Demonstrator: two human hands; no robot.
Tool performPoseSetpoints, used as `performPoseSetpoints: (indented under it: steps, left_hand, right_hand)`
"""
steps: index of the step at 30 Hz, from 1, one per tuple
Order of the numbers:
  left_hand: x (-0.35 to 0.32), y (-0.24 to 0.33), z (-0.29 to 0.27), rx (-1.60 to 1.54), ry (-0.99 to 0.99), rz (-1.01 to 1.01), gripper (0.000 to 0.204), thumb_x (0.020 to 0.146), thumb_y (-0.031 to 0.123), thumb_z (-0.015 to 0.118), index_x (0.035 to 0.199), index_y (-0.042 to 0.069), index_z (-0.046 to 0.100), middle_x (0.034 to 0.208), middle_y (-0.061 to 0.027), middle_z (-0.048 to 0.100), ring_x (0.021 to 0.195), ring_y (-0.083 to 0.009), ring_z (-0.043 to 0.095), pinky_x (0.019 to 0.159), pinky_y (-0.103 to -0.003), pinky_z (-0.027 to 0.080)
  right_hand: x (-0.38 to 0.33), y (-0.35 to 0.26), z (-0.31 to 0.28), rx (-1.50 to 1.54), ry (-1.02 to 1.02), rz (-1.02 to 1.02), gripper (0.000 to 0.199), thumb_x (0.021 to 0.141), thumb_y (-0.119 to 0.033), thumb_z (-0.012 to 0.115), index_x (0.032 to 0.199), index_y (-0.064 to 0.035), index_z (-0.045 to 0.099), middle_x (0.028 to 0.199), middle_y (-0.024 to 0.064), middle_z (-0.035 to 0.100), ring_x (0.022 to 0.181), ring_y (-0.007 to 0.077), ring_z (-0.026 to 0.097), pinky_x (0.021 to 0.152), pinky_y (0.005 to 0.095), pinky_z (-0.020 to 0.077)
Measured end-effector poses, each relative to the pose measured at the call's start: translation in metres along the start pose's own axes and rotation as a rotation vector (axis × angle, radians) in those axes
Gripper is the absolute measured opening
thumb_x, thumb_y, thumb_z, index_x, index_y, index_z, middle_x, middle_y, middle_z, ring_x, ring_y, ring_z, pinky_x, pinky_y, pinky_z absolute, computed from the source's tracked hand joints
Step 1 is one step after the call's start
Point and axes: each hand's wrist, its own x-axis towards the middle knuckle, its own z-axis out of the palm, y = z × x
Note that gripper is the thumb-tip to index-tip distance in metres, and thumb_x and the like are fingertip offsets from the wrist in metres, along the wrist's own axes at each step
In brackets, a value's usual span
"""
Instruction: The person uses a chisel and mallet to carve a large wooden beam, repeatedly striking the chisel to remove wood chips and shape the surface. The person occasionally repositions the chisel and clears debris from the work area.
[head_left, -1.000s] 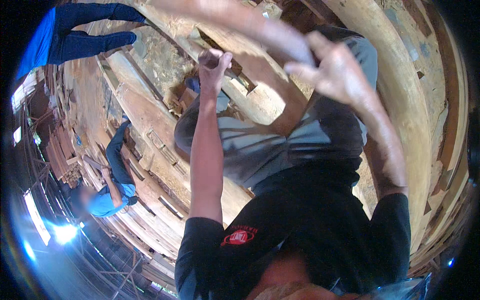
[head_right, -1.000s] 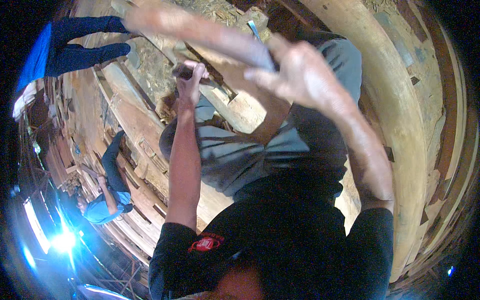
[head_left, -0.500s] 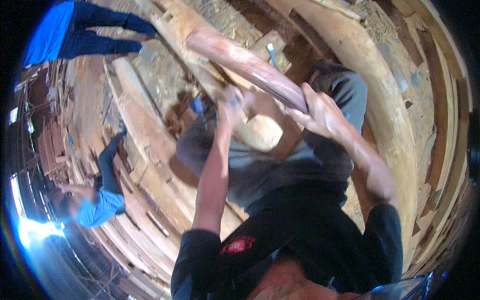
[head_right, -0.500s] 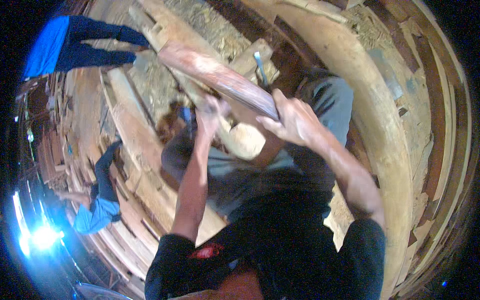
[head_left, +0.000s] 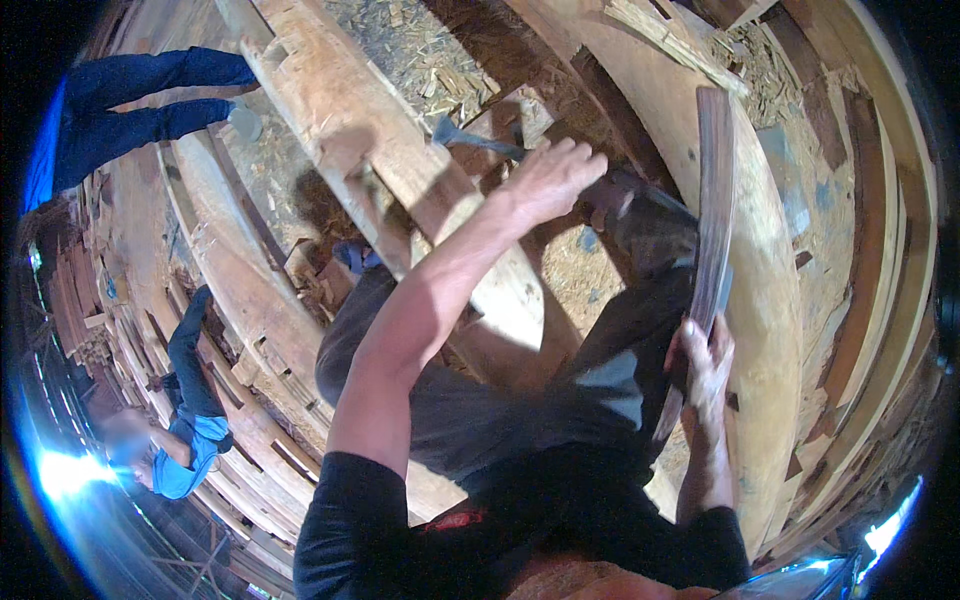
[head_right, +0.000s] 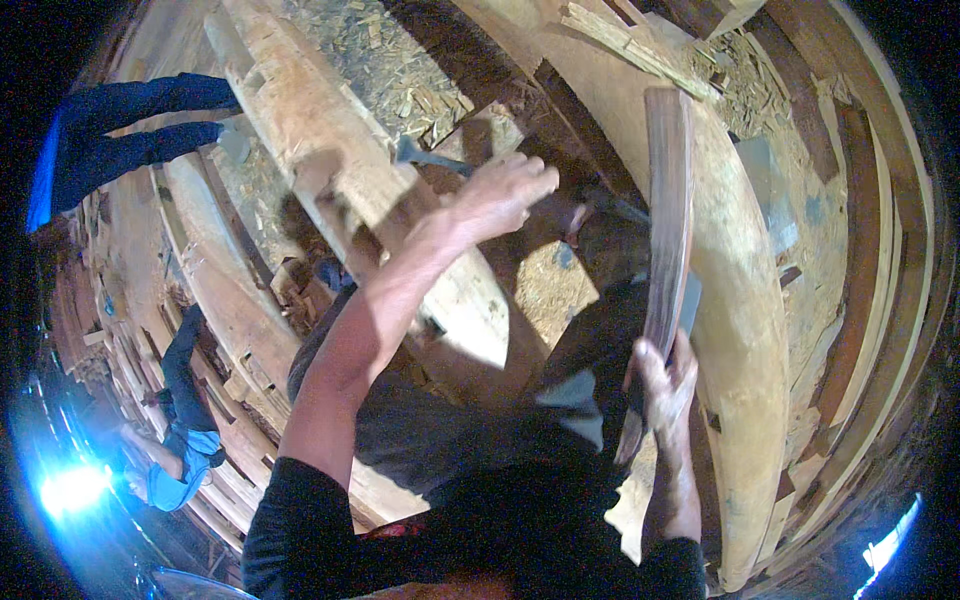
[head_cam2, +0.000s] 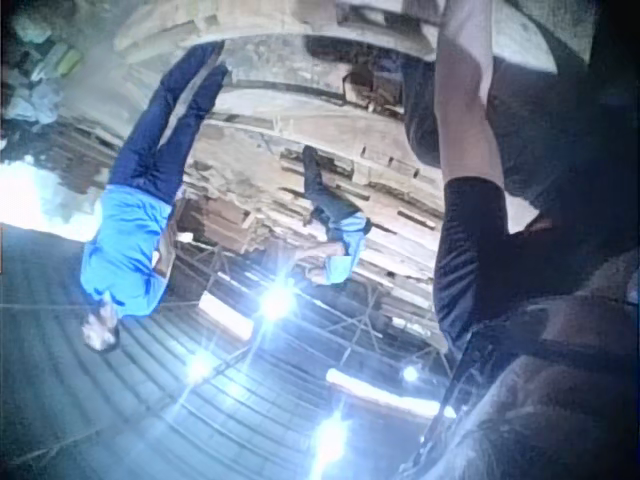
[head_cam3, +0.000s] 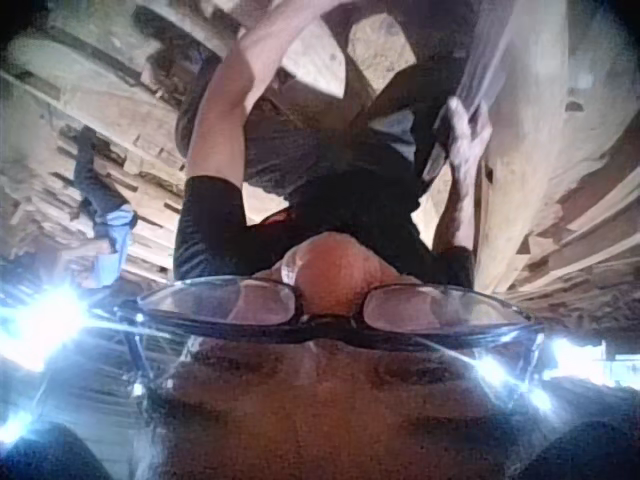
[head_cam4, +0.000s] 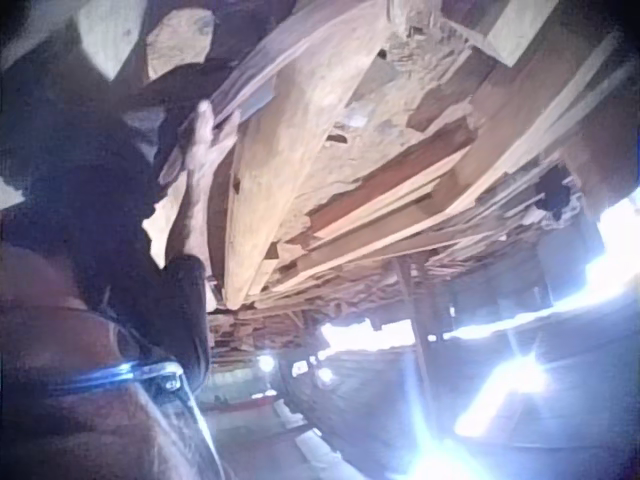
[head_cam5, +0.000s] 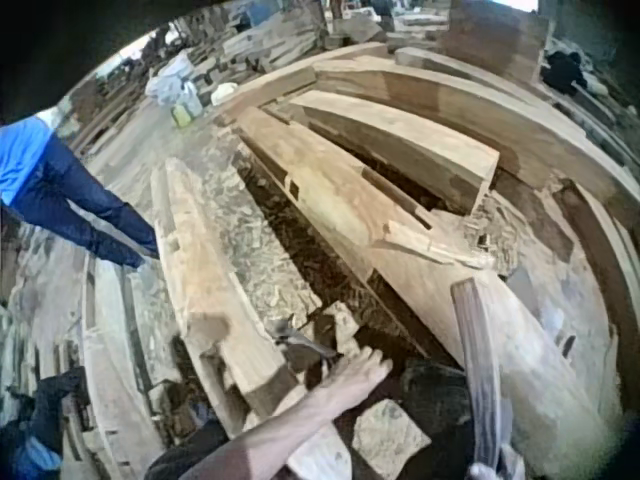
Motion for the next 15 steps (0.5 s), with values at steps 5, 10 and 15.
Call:
performPoseSetpoints:
  steps: [5, 10, 15]
  left_hand:
    - [0.028, -0.06, 0.15, 0.349, -0.34, 0.146, 0.015, 0.091, 0.018, 0.061, 0.102, 0.018, 0.069, 0.105, -0.0028, 0.064, 0.109, -0.0235, 0.062, 0.098, -0.04, 0.048]
    - [0.024, -0.089, 0.213, 0.373, -0.135, 0.133, 0.02, 0.091, 0.017, 0.06, 0.108, 0.016, 0.07, 0.112, -0.004, 0.061, 0.115, -0.0213, 0.058, 0.107, -0.044, 0.044]
    - [0.001, -0.099, 0.249, 0.273, -0.536, 0.276, 0.037, 0.094, 0.018, 0.057, 0.129, 0.013, 0.065, 0.13, -0.0079, 0.062, 0.123, -0.0242, 0.056, 0.11, -0.048, 0.042]
  right_hand:
    - [0.012, 0.006, -0.006, 0.065, -0.087, 0.016, 0.057, 0.091, -0.047, 0.074, 0.113, 0.0026, 0.055, 0.07, 0.0091, 0.06, 0.053, 0.0182, 0.061, 0.047, 0.0315, 0.0497]
    - [0.01, 0.013, -0.024, 0.239, -0.082, 0.111, 0.067, 0.086, -0.048, 0.08, 0.118, 0.005, 0.055, 0.074, 0.0149, 0.064, 0.055, 0.024, 0.064, 0.047, 0.0363, 0.0536]
    - [0.02, 0.0, -0.019, 0.294, 0.001, 0.194, 0.069, 0.082, -0.056, 0.083, 0.107, 0.0047, 0.059, 0.066, 0.0151, 0.065, 0.049, 0.0235, 0.062, 0.043, 0.0356, 0.0511]
